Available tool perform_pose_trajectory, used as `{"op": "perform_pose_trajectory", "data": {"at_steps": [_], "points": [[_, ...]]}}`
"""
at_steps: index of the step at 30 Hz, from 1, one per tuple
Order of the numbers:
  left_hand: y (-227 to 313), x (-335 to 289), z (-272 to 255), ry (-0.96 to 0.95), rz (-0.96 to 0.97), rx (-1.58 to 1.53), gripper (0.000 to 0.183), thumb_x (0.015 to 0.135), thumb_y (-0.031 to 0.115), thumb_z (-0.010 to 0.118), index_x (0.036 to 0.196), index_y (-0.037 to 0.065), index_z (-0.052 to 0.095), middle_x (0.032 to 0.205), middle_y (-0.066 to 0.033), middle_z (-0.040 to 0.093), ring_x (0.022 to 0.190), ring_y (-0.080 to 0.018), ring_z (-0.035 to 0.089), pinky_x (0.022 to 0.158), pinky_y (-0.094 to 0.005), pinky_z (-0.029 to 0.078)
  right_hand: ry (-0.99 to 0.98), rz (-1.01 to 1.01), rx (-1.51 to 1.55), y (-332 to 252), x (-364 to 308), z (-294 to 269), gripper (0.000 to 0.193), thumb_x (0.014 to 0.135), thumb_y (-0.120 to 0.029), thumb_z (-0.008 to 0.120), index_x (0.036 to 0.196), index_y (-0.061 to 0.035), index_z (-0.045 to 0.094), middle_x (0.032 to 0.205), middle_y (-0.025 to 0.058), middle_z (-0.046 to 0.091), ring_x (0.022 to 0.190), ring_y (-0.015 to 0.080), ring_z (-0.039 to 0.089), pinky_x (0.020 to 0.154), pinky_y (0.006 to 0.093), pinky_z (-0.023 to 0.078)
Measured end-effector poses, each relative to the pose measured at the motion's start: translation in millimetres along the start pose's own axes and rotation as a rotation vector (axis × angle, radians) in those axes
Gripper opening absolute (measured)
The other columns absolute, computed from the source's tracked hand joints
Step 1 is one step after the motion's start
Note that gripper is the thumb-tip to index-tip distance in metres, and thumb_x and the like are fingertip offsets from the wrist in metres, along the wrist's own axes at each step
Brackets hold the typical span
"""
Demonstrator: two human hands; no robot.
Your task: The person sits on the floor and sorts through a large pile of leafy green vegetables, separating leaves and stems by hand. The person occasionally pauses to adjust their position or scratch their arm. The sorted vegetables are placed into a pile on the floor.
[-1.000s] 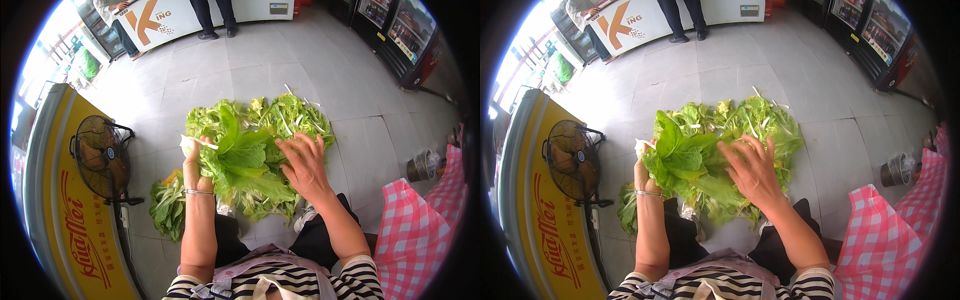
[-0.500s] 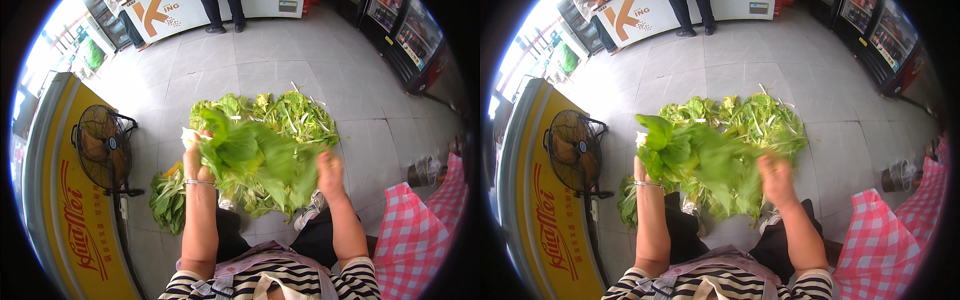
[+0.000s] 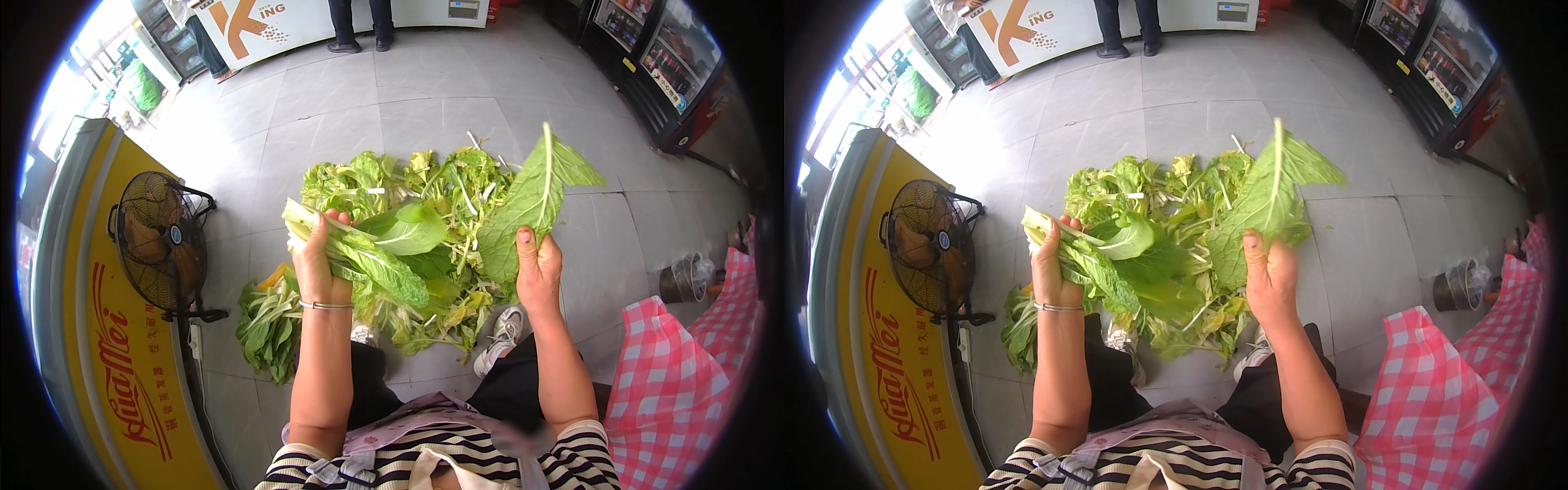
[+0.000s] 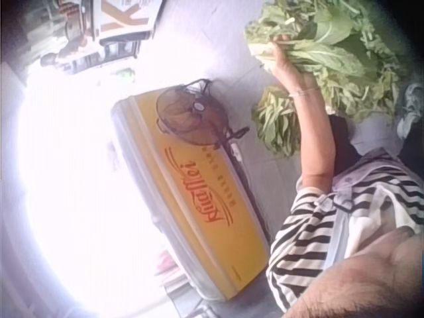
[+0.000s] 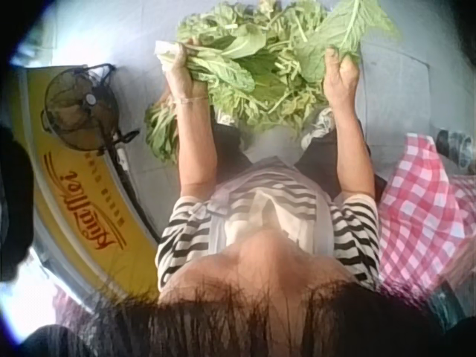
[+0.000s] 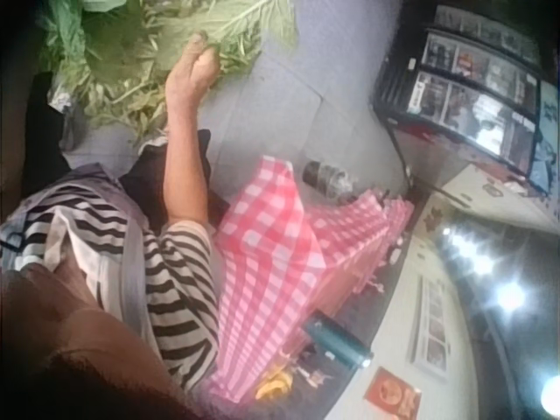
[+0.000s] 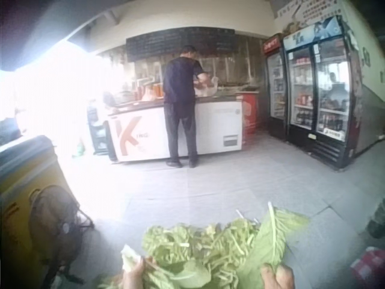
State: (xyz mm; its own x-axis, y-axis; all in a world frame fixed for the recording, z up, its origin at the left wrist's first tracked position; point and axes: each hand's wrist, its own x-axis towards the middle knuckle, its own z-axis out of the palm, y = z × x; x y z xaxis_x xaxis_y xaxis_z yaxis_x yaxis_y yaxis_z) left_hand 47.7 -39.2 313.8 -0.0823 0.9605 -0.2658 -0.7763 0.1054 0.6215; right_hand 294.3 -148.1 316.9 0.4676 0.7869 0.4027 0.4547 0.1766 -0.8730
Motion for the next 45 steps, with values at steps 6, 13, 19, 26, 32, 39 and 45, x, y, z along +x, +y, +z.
{"op": "perform_pose_trajectory", "data": {"at_steps": [6, 13, 19, 26, 32, 39, 45], "points": [[-10, -24, 17, -0.2, -0.079, 0.369, 0.031, 0.075, 0.006, 0.073, 0.099, 0.001, 0.054, 0.084, -0.0133, 0.065, 0.076, -0.0228, 0.064, 0.069, -0.0361, 0.054, -0.205, -0.055, -0.118, -7, -4, 5, 0.032, 0.097, -0.029, 0.053, 0.101, 0.0027, 0.056, 0.059, 0.011, 0.048, 0.05, 0.022, 0.046, 0.05, 0.0356, 0.038], [-26, -38, 30, -0.229, -0.227, 0.298, 0.025, 0.075, 0.002, 0.069, 0.097, -0.002, 0.058, 0.084, -0.011, 0.065, 0.081, -0.0225, 0.065, 0.077, -0.0358, 0.052, -0.326, -0.148, -0.267, -22, -6, 11, 0.028, 0.092, -0.014, 0.057, 0.116, -0.0018, 0.056, 0.084, 0.021, 0.065, 0.073, 0.036, 0.065, 0.064, 0.0385, 0.05], [-27, -37, 25, -0.286, -0.255, 0.202, 0.045, 0.077, 0.004, 0.069, 0.118, 0.002, 0.051, 0.107, -0.0084, 0.059, 0.098, -0.02, 0.058, 0.086, -0.034, 0.049, -0.486, -0.309, -0.272, -19, -9, 15, 0.037, 0.078, 0.001, 0.061, 0.115, -0.0066, 0.058, 0.094, 0.0179, 0.066, 0.08, 0.035, 0.064, 0.065, 0.0411, 0.052], [-41, -33, 17, -0.287, -0.167, 0.303, 0.045, 0.081, 0.007, 0.067, 0.121, 0.001, 0.048, 0.107, -0.012, 0.061, 0.094, -0.0245, 0.062, 0.083, -0.0375, 0.053, -0.589, -0.26, -0.222, -18, -8, 18, 0.038, 0.081, 0.001, 0.059, 0.118, -0.0038, 0.055, 0.097, 0.0166, 0.063, 0.086, 0.0337, 0.063, 0.072, 0.0401, 0.052], [-27, 0, 0, 0.082, -0.261, -0.052, 0.038, 0.086, 0.018, 0.067, 0.118, 0.004, 0.052, 0.11, -0.0108, 0.06, 0.097, -0.0257, 0.06, 0.087, -0.0412, 0.05, -0.128, -0.223, -0.164, -19, -1, 12, 0.03, 0.086, -0.01, 0.063, 0.114, -0.0009, 0.056, 0.104, 0.0164, 0.057, 0.097, 0.0292, 0.058, 0.085, 0.0368, 0.046], [-20, 5, -7, 0.079, -0.224, -0.094, 0.037, 0.087, 0.017, 0.066, 0.119, 0.006, 0.052, 0.112, -0.0088, 0.059, 0.099, -0.025, 0.059, 0.087, -0.0416, 0.05, -0.143, -0.476, -0.189, -25, -10, 19, 0.024, 0.082, -0.014, 0.069, 0.102, -0.0025, 0.06, 0.095, 0.0127, 0.059, 0.087, 0.0293, 0.059, 0.076, 0.0368, 0.048], [-30, 3, -8, -0.009, -0.157, -0.052, 0.039, 0.086, 0.012, 0.067, 0.121, 0.008, 0.049, 0.108, -0.0058, 0.059, 0.096, -0.0218, 0.058, 0.084, -0.0388, 0.051, -0.241, -0.593, -0.376, -24, -14, 32, 0.027, 0.069, -0.007, 0.073, 0.094, -0.0051, 0.062, 0.081, 0.0078, 0.057, 0.073, 0.0284, 0.058, 0.062, 0.0372, 0.047]]}}
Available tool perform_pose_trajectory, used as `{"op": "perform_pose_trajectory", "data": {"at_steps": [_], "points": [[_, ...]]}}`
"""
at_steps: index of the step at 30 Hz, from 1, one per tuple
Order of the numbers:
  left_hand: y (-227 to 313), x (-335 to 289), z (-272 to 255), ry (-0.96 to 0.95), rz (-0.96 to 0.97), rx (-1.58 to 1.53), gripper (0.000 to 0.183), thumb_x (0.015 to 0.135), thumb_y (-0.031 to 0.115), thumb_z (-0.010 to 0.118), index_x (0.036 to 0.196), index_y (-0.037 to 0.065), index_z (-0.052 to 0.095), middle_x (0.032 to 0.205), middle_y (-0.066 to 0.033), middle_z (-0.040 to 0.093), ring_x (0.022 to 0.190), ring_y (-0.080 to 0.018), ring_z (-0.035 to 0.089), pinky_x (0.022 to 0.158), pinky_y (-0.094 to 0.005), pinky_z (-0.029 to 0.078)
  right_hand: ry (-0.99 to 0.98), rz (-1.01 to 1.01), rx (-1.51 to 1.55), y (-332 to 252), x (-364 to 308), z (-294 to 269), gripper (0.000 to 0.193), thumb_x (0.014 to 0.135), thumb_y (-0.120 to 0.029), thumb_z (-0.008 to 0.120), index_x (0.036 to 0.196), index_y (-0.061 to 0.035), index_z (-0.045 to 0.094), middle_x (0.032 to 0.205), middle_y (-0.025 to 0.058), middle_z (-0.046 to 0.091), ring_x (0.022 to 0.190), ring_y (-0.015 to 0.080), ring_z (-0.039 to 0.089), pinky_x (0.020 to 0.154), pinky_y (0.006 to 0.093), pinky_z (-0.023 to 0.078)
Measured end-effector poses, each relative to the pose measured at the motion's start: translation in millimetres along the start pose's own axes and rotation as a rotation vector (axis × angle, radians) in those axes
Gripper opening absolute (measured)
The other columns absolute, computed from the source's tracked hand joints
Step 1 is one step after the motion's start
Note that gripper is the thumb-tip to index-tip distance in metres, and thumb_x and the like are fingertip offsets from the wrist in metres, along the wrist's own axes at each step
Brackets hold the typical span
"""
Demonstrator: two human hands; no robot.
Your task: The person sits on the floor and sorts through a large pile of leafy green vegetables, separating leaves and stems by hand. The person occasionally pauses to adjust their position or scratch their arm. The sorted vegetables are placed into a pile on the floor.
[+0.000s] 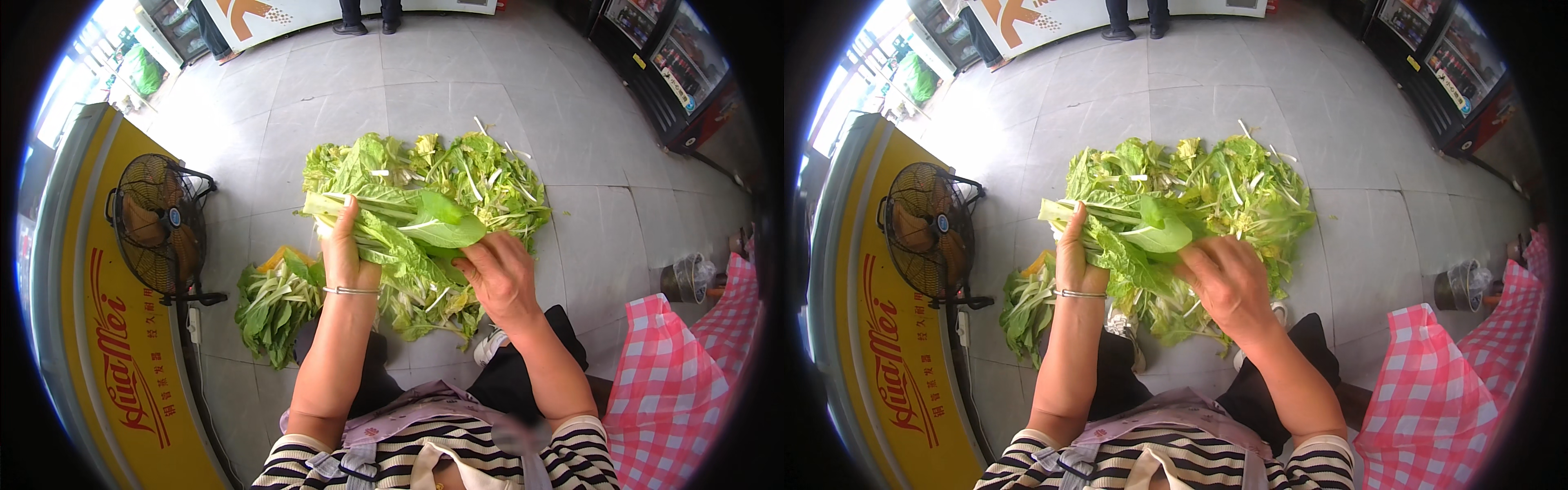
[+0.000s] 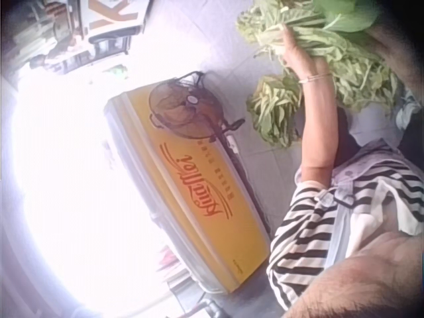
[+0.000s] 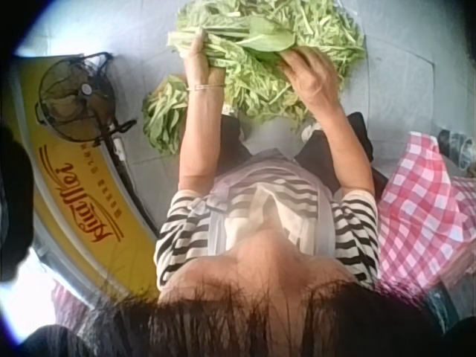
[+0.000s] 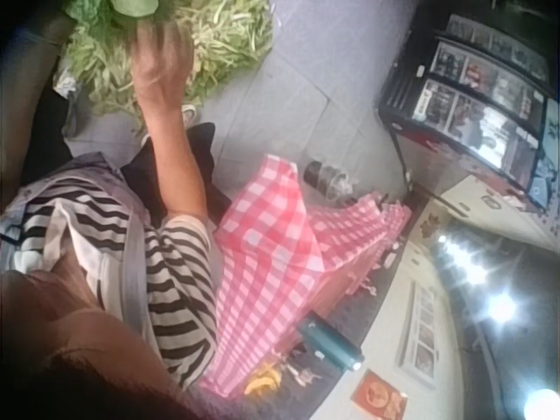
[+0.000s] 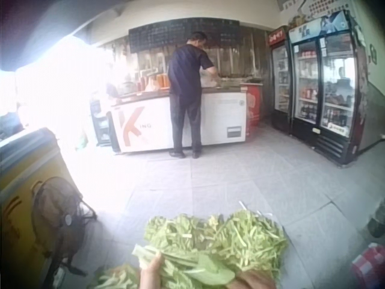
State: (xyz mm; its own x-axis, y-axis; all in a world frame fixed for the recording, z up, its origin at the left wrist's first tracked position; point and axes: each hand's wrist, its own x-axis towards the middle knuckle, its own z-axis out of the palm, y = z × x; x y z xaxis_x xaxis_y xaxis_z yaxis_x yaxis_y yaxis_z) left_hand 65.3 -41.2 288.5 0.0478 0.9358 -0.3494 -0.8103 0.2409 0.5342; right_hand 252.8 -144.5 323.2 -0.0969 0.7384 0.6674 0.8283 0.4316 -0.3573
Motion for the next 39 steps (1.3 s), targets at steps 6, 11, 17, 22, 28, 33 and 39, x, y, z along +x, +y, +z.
{"op": "perform_pose_trajectory", "data": {"at_steps": [6, 11, 17, 22, 28, 33, 39], "points": [[-3, -8, 9, -0.02, -0.016, -0.035, 0.039, 0.087, 0.014, 0.066, 0.122, 0.007, 0.049, 0.108, -0.0065, 0.059, 0.097, -0.0217, 0.058, 0.084, -0.039, 0.051, 0.033, 0.196, 0.287, -9, -8, 4, 0.01, 0.085, -0.006, 0.061, 0.093, -0.0003, 0.061, 0.074, 0.01, 0.058, 0.063, 0.0223, 0.057, 0.056, 0.0303, 0.044], [22, -11, 14, 0.113, -0.013, -0.003, 0.031, 0.089, 0.019, 0.064, 0.114, 0.005, 0.053, 0.103, -0.0086, 0.061, 0.095, -0.0221, 0.059, 0.086, -0.0382, 0.051, 0.377, 0.706, 0.701, 0, -10, -10, 0.021, 0.099, -0.02, 0.048, 0.093, -0.002, 0.056, 0.073, 0.0028, 0.052, 0.063, 0.0103, 0.049, 0.053, 0.0243, 0.039], [77, -24, 4, 0.182, 0.588, 0.13, 0.026, 0.087, 0.022, 0.067, 0.104, 0.005, 0.058, 0.098, -0.0091, 0.065, 0.088, -0.0212, 0.063, 0.079, -0.0357, 0.054, 0.653, 0.37, 0.206, 31, -7, -36, 0.023, 0.097, -0.011, 0.046, 0.113, 0.0003, 0.057, 0.101, 0.0088, 0.057, 0.088, 0.0149, 0.058, 0.077, 0.0287, 0.049], [125, -58, -9, 0.077, 1.095, 0.22, 0.033, 0.088, 0.015, 0.066, 0.112, -0.005, 0.055, 0.106, -0.0166, 0.064, 0.091, -0.027, 0.064, 0.081, -0.0426, 0.058, -0.004, 0.486, -0.173, 41, 3, -23, 0.047, 0.088, -0.006, 0.054, 0.134, -0.0038, 0.046, 0.144, 0.0174, 0.033, 0.126, 0.0315, 0.043, 0.102, 0.0377, 0.038], [181, -70, -56, 0.437, 1.368, 1.076, 0.042, 0.081, 0.004, 0.071, 0.118, -0.005, 0.054, 0.108, -0.0111, 0.063, 0.09, -0.0168, 0.061, 0.079, -0.0299, 0.052, -0.168, 0.553, -0.199, 56, -7, -21, 0.053, 0.085, -0.009, 0.058, 0.136, -0.0043, 0.044, 0.151, 0.0181, 0.022, 0.134, 0.035, 0.034, 0.105, 0.0409, 0.036], [223, -58, -123, 0.365, 1.011, 1.656, 0.038, 0.077, 0.002, 0.069, 0.113, 0.006, 0.058, 0.095, -0.0099, 0.063, 0.088, -0.0247, 0.061, 0.079, -0.0342, 0.048, -0.232, 0.62, -0.09, 64, -14, -6, 0.052, 0.084, -0.007, 0.057, 0.135, -0.0098, 0.047, 0.151, 0.0093, 0.025, 0.132, 0.0305, 0.038, 0.101, 0.0473, 0.037], [218, -19, -218, 0.397, 1.002, 2.196, 0.04, 0.073, -0.006, 0.058, 0.108, 0.013, 0.062, 0.094, -0.0082, 0.063, 0.093, -0.0279, 0.058, 0.095, -0.0456, 0.037, -0.346, 0.682, -0.133, 80, -18, 18, 0.053, 0.084, -0.007, 0.057, 0.135, -0.0119, 0.047, 0.151, 0.0074, 0.027, 0.124, 0.0275, 0.046, 0.094, 0.044, 0.041]]}}
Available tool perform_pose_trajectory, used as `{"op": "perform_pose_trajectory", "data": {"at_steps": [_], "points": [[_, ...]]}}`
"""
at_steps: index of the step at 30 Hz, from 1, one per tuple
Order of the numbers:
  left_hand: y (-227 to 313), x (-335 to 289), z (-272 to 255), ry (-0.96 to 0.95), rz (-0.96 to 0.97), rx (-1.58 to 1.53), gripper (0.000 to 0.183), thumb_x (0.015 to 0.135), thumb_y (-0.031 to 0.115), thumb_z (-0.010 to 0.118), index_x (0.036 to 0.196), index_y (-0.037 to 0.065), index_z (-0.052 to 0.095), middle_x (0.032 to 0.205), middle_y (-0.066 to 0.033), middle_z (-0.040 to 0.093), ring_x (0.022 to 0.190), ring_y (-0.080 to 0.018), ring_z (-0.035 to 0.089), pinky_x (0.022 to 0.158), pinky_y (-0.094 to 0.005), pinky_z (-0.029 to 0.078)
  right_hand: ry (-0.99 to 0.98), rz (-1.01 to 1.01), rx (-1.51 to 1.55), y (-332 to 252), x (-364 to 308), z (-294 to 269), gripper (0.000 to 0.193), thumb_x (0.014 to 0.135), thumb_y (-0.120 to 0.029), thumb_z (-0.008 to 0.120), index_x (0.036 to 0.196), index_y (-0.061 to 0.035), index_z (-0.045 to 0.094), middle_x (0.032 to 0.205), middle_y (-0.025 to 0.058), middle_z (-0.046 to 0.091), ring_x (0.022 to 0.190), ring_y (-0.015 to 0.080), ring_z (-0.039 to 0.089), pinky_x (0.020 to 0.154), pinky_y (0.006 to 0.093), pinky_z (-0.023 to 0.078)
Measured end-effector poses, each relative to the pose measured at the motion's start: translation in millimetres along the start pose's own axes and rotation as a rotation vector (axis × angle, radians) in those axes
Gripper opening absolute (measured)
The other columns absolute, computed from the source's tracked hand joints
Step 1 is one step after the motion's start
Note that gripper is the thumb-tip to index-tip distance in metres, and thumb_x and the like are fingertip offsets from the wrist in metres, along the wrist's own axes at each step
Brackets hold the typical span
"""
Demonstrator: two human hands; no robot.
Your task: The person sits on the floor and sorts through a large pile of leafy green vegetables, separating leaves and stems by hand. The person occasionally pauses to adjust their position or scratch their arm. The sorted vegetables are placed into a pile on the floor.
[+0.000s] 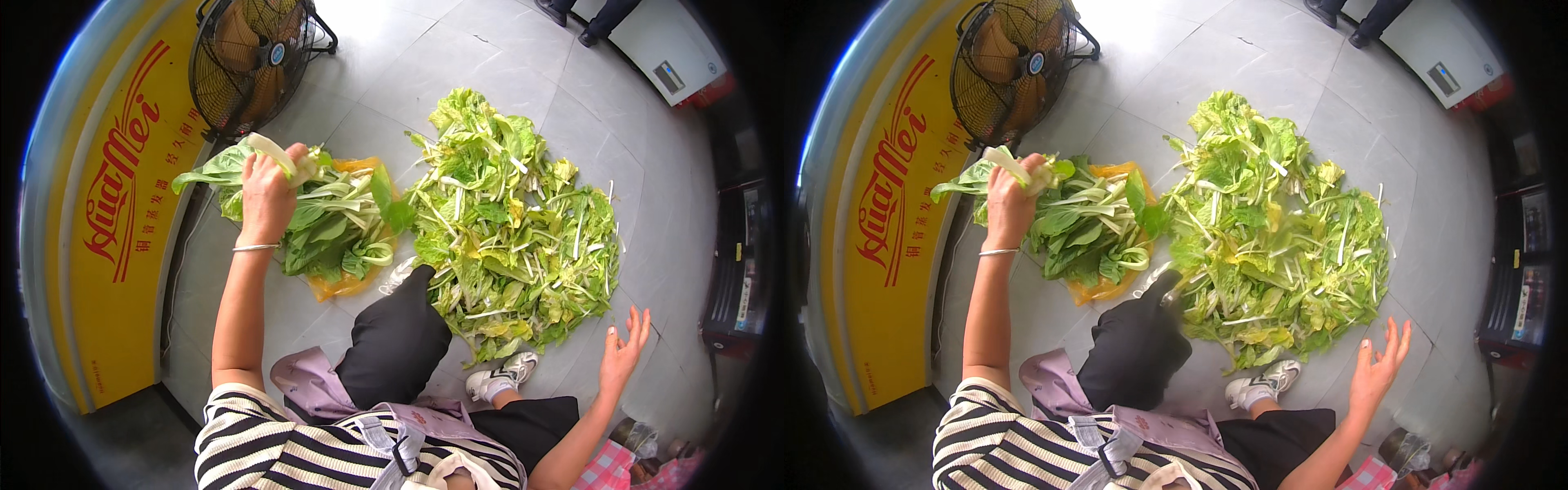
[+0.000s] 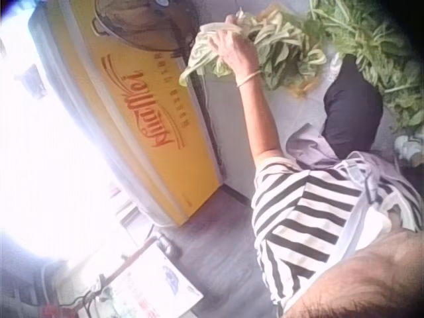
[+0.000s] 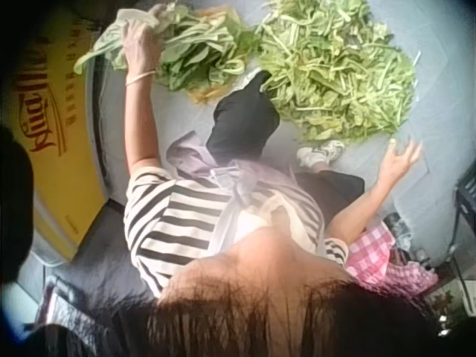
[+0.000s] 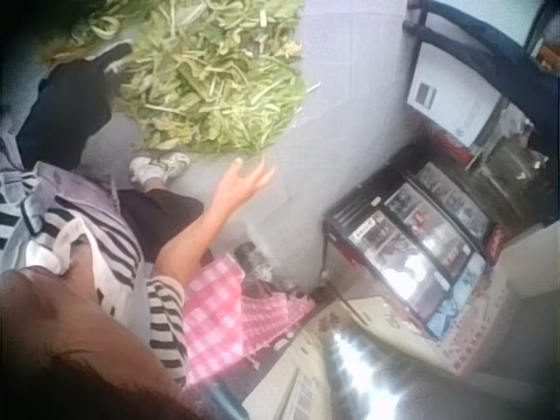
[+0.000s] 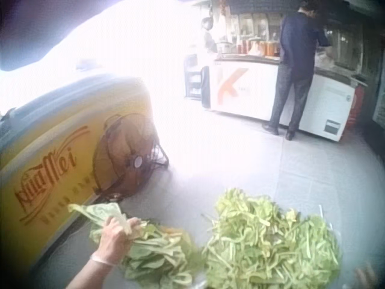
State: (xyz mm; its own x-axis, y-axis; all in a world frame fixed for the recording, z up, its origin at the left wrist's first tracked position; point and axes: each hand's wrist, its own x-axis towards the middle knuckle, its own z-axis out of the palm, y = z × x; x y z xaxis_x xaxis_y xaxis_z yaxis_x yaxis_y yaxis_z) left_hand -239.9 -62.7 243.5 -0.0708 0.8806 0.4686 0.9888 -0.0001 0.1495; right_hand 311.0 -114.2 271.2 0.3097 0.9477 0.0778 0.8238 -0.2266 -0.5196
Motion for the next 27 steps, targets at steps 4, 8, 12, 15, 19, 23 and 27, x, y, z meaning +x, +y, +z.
{"op": "perform_pose_trajectory", "data": {"at_steps": [4, 8, 12, 15, 19, 23, 27], "points": [[-36, -27, 86, -0.181, -0.041, 0.133, 0.037, 0.078, -0.004, 0.053, 0.11, 0.011, 0.063, 0.092, -0.0074, 0.062, 0.098, -0.0263, 0.059, 0.104, -0.0513, 0.03, -0.086, 0.009, -0.001, 4, 7, 19, 0.053, 0.083, -0.006, 0.057, 0.135, -0.0107, 0.047, 0.15, 0.0073, 0.029, 0.122, 0.0267, 0.048, 0.094, 0.0432, 0.041], [-58, -68, 175, -0.68, -0.161, 0.17, 0.068, 0.07, 0.015, 0.076, 0.129, 0.015, 0.044, 0.114, -0.0081, 0.055, 0.117, -0.0278, 0.048, 0.106, -0.0621, 0.024, -0.231, -0.006, -0.104, -7, 14, 36, 0.051, 0.083, -0.006, 0.057, 0.133, -0.0083, 0.049, 0.148, 0.0079, 0.032, 0.119, 0.0272, 0.05, 0.093, 0.0423, 0.041], [-70, -102, 223, -0.772, -0.322, 0.144, 0.093, 0.064, 0.027, 0.083, 0.139, 0.013, 0.031, 0.143, -0.0101, 0.036, 0.134, -0.0322, 0.032, 0.106, -0.0648, 0.022, -0.341, -0.01, -0.145, -20, 24, 48, 0.049, 0.082, -0.006, 0.057, 0.131, -0.0055, 0.05, 0.146, 0.0104, 0.035, 0.118, 0.0278, 0.05, 0.093, 0.0414, 0.042], [-69, -102, 227, -0.76, -0.288, 0.147, 0.103, 0.06, 0.035, 0.085, 0.143, 0.013, 0.027, 0.146, -0.0127, 0.031, 0.135, -0.0354, 0.028, 0.107, -0.0637, 0.021, -0.433, 0.027, -0.117, -23, 27, 61, 0.048, 0.081, -0.005, 0.057, 0.129, -0.0043, 0.05, 0.144, 0.0131, 0.037, 0.119, 0.0291, 0.05, 0.095, 0.0408, 0.041], [-53, -87, 200, -0.681, -0.25, 0.126, 0.094, 0.064, 0.033, 0.083, 0.141, 0.012, 0.033, 0.147, -0.0157, 0.03, 0.136, -0.0363, 0.027, 0.108, -0.0599, 0.021, -0.623, -0.021, -0.124, -16, 31, 93, 0.048, 0.081, -0.006, 0.058, 0.128, -0.0039, 0.05, 0.143, 0.0171, 0.037, 0.121, 0.0333, 0.048, 0.099, 0.0398, 0.04], [-25, -73, 187, -0.27, -0.175, 0.001, 0.06, 0.073, 0.017, 0.075, 0.126, 0.01, 0.05, 0.136, -0.0172, 0.043, 0.128, -0.0361, 0.038, 0.104, -0.0533, 0.029, -0.829, -0.272, -0.085, -14, 38, 141, 0.051, 0.081, -0.009, 0.062, 0.13, -0.0024, 0.048, 0.144, 0.0228, 0.031, 0.129, 0.0391, 0.039, 0.105, 0.0414, 0.035], [24, -60, 216, -0.092, -0.166, -0.484, 0.027, 0.074, -0.002, 0.065, 0.1, 0.005, 0.061, 0.105, -0.0127, 0.061, 0.105, -0.031, 0.055, 0.093, -0.0407, 0.041, -0.846, -0.074, -0.19, -26, 51, 227, 0.072, 0.081, -0.015, 0.066, 0.143, -0.0061, 0.031, 0.152, 0.0235, 0.016, 0.14, 0.037, 0.023, 0.114, 0.0439, 0.024]]}}
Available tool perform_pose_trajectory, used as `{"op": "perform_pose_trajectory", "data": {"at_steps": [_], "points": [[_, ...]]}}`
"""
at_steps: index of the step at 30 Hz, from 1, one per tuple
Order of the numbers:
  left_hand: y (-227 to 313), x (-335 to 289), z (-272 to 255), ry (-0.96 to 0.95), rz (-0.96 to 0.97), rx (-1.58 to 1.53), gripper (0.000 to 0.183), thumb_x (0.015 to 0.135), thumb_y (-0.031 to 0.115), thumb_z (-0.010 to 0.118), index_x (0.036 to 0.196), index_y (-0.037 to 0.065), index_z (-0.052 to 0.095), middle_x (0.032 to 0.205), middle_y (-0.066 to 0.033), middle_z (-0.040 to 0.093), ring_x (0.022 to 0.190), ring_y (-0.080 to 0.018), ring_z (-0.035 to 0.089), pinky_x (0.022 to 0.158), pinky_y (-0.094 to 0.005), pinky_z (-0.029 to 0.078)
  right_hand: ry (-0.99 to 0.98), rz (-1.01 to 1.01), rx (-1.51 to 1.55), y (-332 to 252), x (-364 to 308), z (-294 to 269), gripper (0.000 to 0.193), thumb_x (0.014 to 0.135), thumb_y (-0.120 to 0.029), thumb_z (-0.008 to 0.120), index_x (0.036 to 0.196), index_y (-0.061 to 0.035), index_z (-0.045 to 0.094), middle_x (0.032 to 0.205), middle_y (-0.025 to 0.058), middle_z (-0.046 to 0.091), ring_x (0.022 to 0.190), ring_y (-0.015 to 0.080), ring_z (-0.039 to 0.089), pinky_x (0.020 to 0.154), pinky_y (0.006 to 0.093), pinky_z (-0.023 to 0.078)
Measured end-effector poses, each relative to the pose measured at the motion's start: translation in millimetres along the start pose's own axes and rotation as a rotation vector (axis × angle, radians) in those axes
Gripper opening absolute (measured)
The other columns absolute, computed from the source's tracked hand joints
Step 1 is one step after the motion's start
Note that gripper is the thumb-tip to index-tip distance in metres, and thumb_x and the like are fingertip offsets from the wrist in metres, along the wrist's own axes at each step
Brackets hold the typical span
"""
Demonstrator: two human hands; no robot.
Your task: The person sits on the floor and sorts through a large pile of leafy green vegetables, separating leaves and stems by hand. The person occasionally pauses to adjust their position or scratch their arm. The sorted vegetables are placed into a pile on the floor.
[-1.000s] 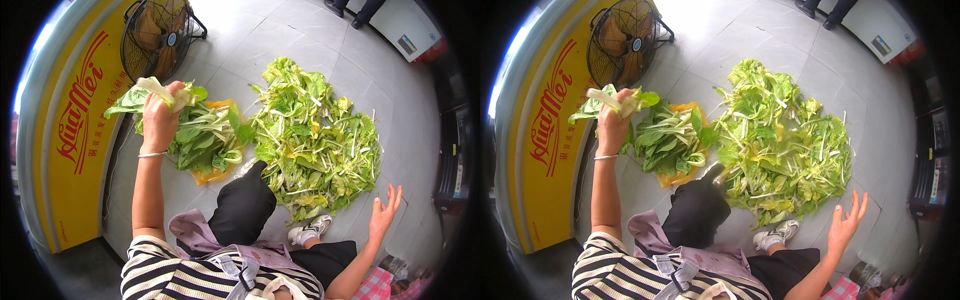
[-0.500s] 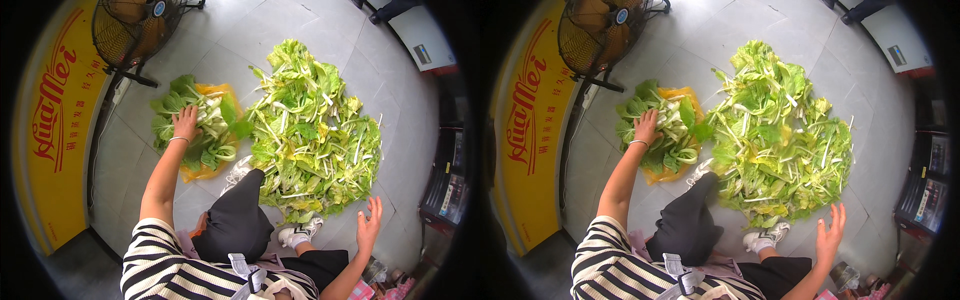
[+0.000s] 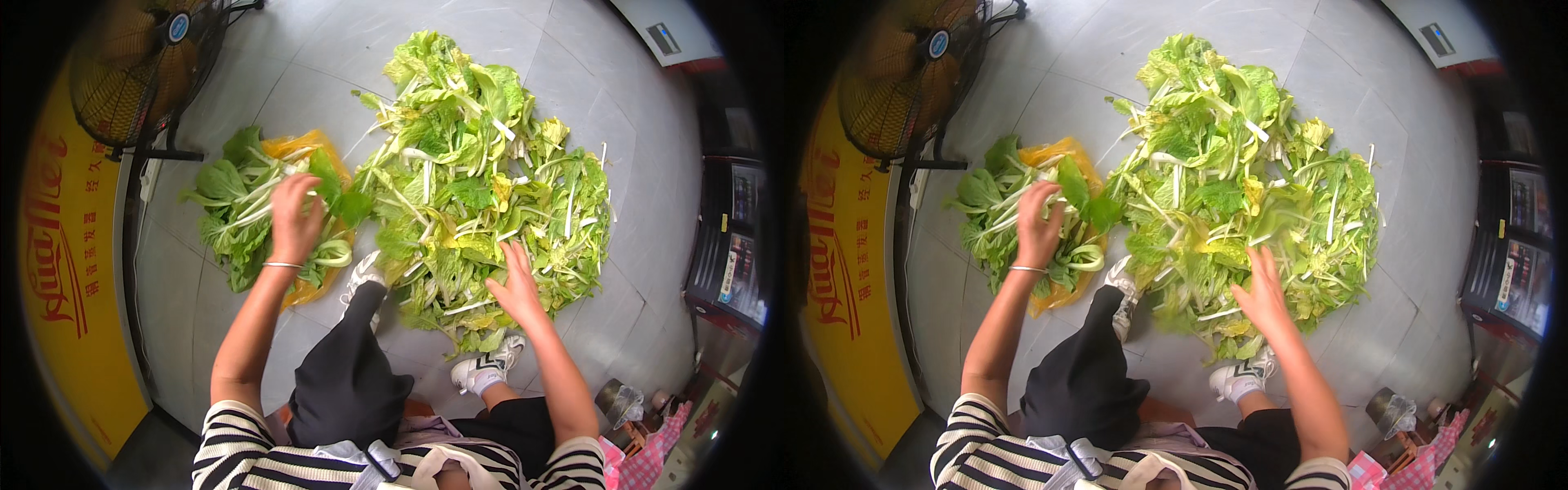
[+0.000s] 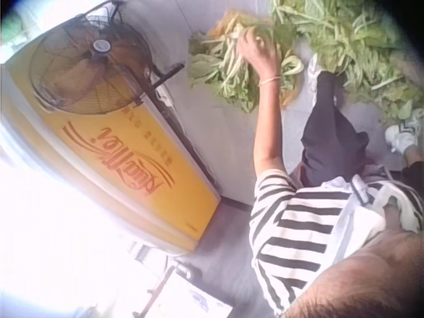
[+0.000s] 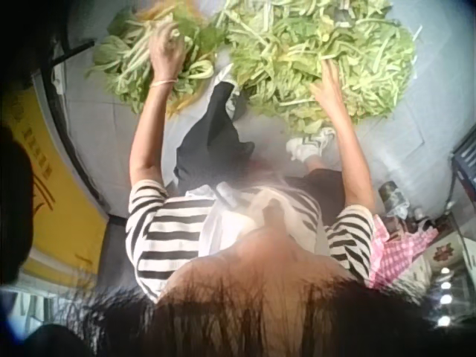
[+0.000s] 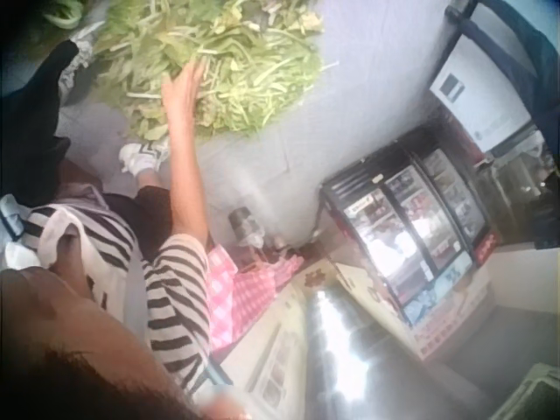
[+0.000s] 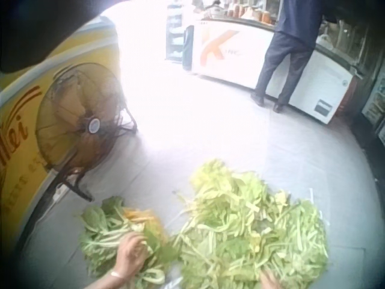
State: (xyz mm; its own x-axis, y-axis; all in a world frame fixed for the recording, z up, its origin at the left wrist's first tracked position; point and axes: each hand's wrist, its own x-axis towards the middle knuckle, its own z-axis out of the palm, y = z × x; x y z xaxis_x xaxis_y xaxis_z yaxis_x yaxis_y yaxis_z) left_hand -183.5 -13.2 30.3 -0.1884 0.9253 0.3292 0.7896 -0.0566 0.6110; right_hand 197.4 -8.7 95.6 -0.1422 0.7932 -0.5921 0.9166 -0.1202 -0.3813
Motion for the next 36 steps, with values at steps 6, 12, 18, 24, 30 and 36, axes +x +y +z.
{"op": "perform_pose_trajectory", "data": {"at_steps": [6, 12, 18, 24, 30, 36], "points": [[75, -6, 105, -0.366, -0.204, -0.653, 0.018, 0.083, -0.007, 0.059, 0.098, 0.0, 0.064, 0.091, -0.0061, 0.068, 0.087, -0.0137, 0.064, 0.078, -0.0264, 0.05, 0.037, 0.007, -0.295, -12, 79, 72, 0.087, 0.074, -0.008, 0.071, 0.147, -0.0227, 0.025, 0.156, 0.0112, 0.008, 0.144, 0.0311, 0.006, 0.113, 0.0584, 0.012], [96, -50, 124, -0.758, -0.176, -0.676, 0.01, 0.086, 0.005, 0.06, 0.095, 0.0, 0.063, 0.087, -0.0127, 0.068, 0.077, -0.0219, 0.065, 0.073, -0.0318, 0.051, -0.083, 0.035, -0.813, 65, 109, 70, 0.078, 0.073, -0.004, 0.069, 0.142, -0.0244, 0.037, 0.155, 0.0085, 0.015, 0.141, 0.0338, 0.018, 0.108, 0.0693, 0.012], [83, -75, 117, -0.867, -0.356, -0.601, 0.013, 0.086, 0.011, 0.062, 0.096, 0.003, 0.064, 0.085, -0.0134, 0.068, 0.07, -0.0258, 0.064, 0.065, -0.0327, 0.049, 0.169, 0.355, -0.599, 171, 120, -7, 0.062, 0.077, -0.027, 0.072, 0.133, -0.0217, 0.046, 0.15, 0.01, 0.03, 0.138, 0.0322, 0.029, 0.107, 0.0691, 0.018], [97, -68, 122, -0.892, -0.36, -0.623, 0.017, 0.087, 0.01, 0.062, 0.1, 0.001, 0.062, 0.083, -0.0123, 0.067, 0.073, -0.0202, 0.063, 0.067, -0.0308, 0.049, 0.494, 0.483, -0.628, 167, 125, -41, 0.062, 0.078, -0.028, 0.072, 0.132, -0.0134, 0.046, 0.14, 0.015, 0.04, 0.134, 0.03, 0.033, 0.106, 0.0602, 0.023], [100, -66, 120, -0.942, -0.408, -0.655, 0.018, 0.089, 0.011, 0.061, 0.103, -0.001, 0.061, 0.088, -0.0079, 0.067, 0.08, -0.0147, 0.063, 0.074, -0.0289, 0.05, 0.489, -0.339, -0.599, 65, 116, 47, 0.047, 0.076, 0.009, 0.057, 0.119, -0.0108, 0.057, 0.136, 0.0147, 0.043, 0.128, 0.029, 0.038, 0.105, 0.0535, 0.032], [99, -62, 117, -0.918, -0.659, -0.903, 0.02, 0.094, 0.015, 0.058, 0.106, 0.0, 0.059, 0.091, -0.0073, 0.066, 0.086, -0.0134, 0.064, 0.081, -0.0278, 0.05, 0.486, -0.325, -0.297, 44, 145, 62, 0.027, 0.076, 0.005, 0.062, 0.1, -0.0074, 0.063, 0.134, 0.0139, 0.046, 0.129, 0.0356, 0.037, 0.107, 0.0521, 0.032]]}}
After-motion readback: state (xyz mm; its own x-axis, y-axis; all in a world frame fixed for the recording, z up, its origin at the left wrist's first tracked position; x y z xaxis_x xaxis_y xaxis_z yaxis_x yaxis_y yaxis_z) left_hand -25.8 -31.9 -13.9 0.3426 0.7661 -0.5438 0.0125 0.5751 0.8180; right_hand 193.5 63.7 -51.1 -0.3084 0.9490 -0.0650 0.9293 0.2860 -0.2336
